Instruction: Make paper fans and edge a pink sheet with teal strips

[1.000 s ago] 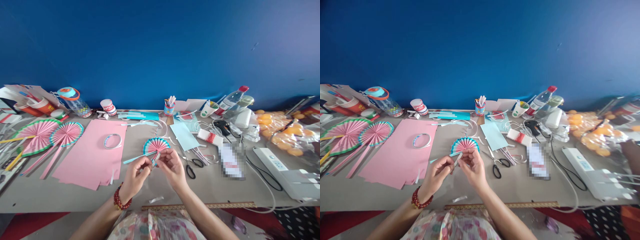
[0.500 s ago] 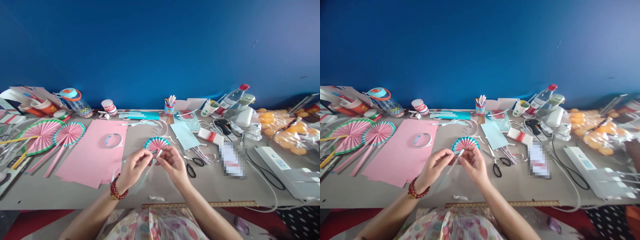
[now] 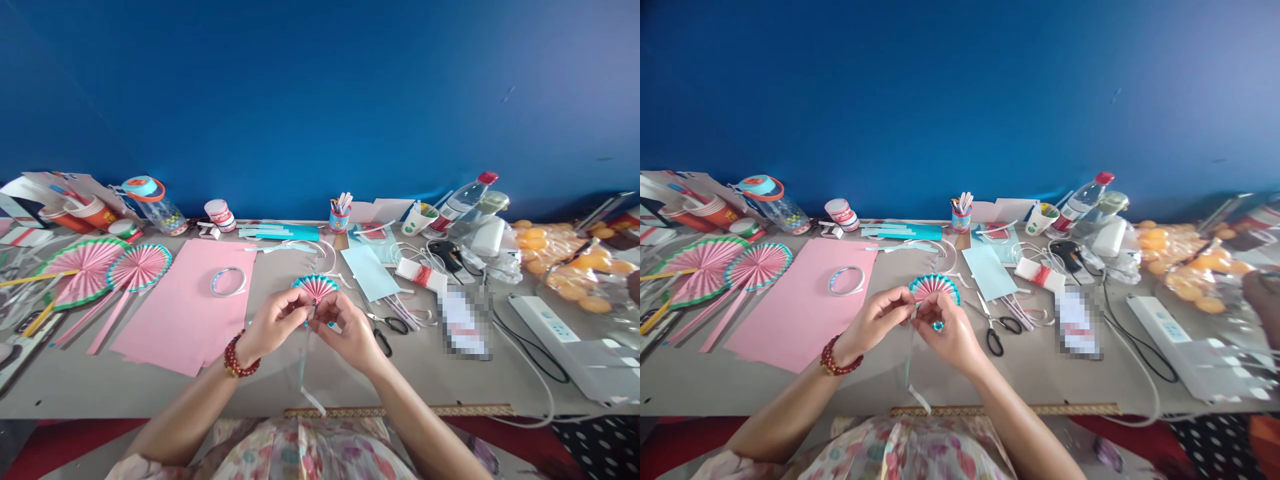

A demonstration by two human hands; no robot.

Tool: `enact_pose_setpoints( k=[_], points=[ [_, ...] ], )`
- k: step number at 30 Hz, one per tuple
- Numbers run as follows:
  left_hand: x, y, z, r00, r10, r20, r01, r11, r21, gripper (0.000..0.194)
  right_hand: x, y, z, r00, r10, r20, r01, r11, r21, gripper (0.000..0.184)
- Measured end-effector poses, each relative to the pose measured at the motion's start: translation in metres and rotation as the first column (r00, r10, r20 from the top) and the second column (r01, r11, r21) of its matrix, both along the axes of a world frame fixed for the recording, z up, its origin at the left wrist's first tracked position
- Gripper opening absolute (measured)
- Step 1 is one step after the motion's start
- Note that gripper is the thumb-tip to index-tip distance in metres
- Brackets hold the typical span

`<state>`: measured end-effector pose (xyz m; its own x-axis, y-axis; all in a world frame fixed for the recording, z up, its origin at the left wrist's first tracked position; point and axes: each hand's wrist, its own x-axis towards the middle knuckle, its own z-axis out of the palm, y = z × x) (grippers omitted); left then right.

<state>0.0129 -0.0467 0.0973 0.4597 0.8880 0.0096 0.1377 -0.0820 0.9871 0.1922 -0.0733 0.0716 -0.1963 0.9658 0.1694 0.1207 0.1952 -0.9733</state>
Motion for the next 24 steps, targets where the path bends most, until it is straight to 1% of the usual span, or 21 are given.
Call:
enact_pose_setpoints(
  k=[4, 7, 9, 11, 13, 15, 18, 21, 24],
  points=[
    [-0.003, -0.001, 0.003, 0.996, 0.021, 0.083, -0.014, 0.997, -0.079, 0.012, 0.000, 0.001, 0.008, 0.996, 0.048, 0.079, -0.055, 0.995, 0.088, 0.005],
    [-0.007, -0.003, 0.005, 0.992, 0.026, 0.125, -0.013, 0.994, -0.107, 0.012, 0.000, 0.001, 0.016, 0.987, 0.029, 0.157, -0.062, 0.976, 0.207, 0.008],
    [-0.008, -0.005, 0.007, 0.988, 0.049, 0.147, -0.033, 0.993, -0.111, 0.014, 0.000, 0.002, 0.021, 0.978, -0.008, 0.211, -0.061, 0.945, 0.321, 0.010],
    [-0.008, -0.007, 0.008, 0.982, 0.071, 0.172, -0.053, 0.993, -0.105, 0.017, 0.000, 0.002, 0.025, 0.964, -0.064, 0.258, -0.056, 0.899, 0.434, 0.011],
    [-0.007, -0.010, 0.009, 0.978, 0.082, 0.190, -0.067, 0.994, -0.086, 0.020, 0.000, 0.002, 0.027, 0.946, -0.121, 0.301, -0.053, 0.857, 0.512, 0.013],
    [-0.006, -0.013, 0.008, 0.976, 0.101, 0.193, -0.093, 0.994, -0.052, 0.023, 0.000, 0.001, 0.030, 0.927, -0.162, 0.339, -0.057, 0.831, 0.554, 0.015],
    [-0.005, -0.018, 0.006, 0.978, 0.145, 0.151, -0.151, 0.988, 0.029, 0.024, -0.001, -0.001, 0.033, 0.910, -0.194, 0.366, -0.060, 0.812, 0.580, 0.017],
    [-0.005, -0.023, 0.007, 0.981, 0.178, 0.070, -0.187, 0.971, 0.149, 0.022, -0.002, -0.002, 0.036, 0.905, -0.212, 0.370, -0.056, 0.802, 0.594, 0.018],
    [-0.005, -0.027, 0.009, 0.976, 0.219, -0.023, -0.203, 0.937, 0.284, 0.021, -0.002, -0.003, 0.038, 0.898, -0.217, 0.383, -0.059, 0.802, 0.594, 0.016]
  ],
)
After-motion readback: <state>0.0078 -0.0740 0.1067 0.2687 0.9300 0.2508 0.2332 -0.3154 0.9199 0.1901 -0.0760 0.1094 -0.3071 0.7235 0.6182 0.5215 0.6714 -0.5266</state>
